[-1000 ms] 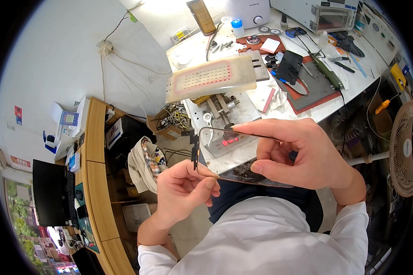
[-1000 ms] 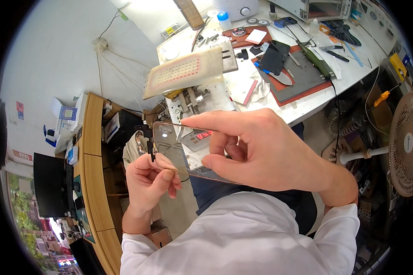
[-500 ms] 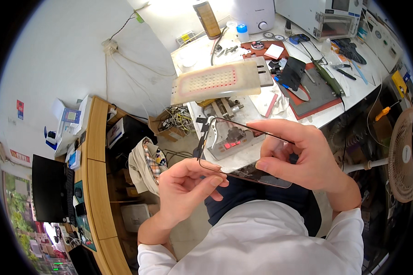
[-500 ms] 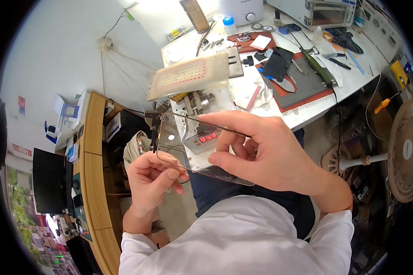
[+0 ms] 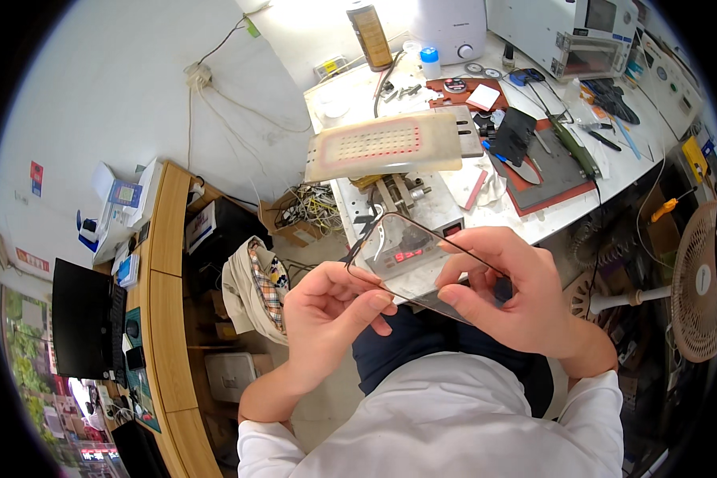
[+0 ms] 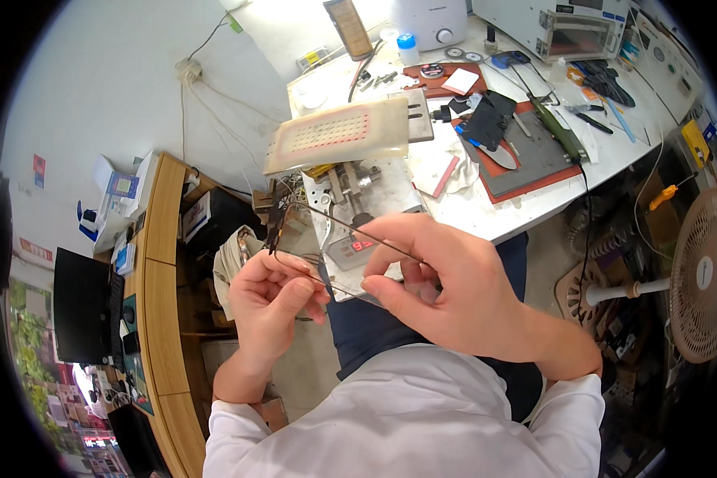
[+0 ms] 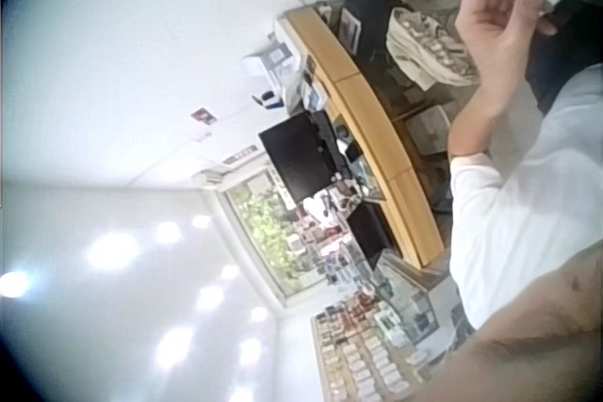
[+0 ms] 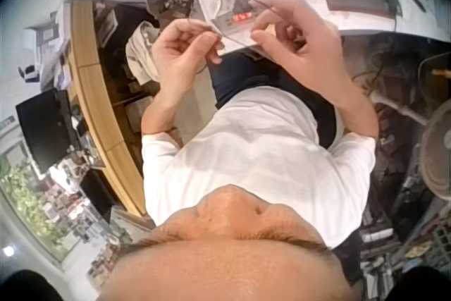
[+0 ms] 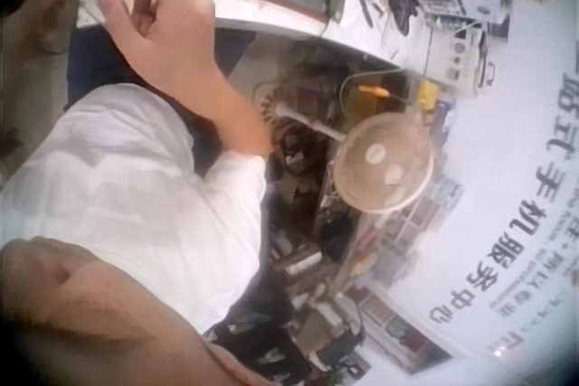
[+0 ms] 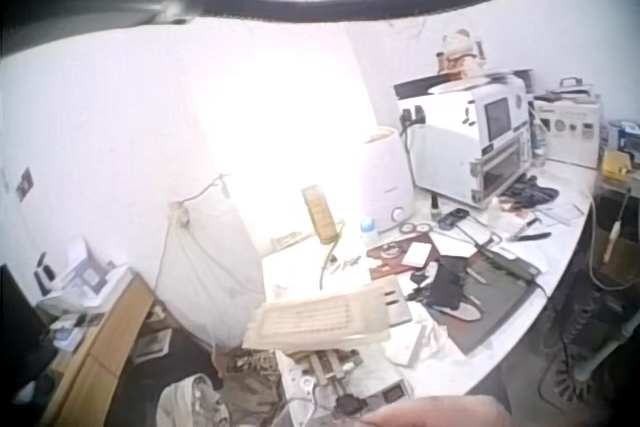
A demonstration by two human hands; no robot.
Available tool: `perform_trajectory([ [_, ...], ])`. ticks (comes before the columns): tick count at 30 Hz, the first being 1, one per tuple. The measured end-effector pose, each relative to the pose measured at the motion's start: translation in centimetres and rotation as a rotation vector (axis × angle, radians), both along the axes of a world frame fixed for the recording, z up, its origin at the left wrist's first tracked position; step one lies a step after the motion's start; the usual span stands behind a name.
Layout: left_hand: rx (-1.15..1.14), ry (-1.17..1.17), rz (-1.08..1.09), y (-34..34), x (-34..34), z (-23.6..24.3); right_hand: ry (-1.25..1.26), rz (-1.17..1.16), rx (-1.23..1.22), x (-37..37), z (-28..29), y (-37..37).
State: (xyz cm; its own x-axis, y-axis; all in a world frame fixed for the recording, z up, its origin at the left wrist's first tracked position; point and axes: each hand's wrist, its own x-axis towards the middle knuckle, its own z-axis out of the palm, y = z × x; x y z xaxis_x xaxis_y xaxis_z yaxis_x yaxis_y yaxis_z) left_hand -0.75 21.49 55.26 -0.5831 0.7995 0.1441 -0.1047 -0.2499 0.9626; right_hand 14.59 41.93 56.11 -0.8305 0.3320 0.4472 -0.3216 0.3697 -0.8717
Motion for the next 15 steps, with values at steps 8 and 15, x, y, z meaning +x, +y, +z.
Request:
perform_trajectory([
  [8, -0.038, 0.036, 0.079, 0.5, 0.7, 0.5, -0.084, 0.038, -0.058, 0.3, -0.5, -0.3],
  [15, -0.038, 0.026, 0.076, 0.7, 0.8, 1.0, -0.042, 0.009, -0.166, 0.0, -1.8, -0.9],
])
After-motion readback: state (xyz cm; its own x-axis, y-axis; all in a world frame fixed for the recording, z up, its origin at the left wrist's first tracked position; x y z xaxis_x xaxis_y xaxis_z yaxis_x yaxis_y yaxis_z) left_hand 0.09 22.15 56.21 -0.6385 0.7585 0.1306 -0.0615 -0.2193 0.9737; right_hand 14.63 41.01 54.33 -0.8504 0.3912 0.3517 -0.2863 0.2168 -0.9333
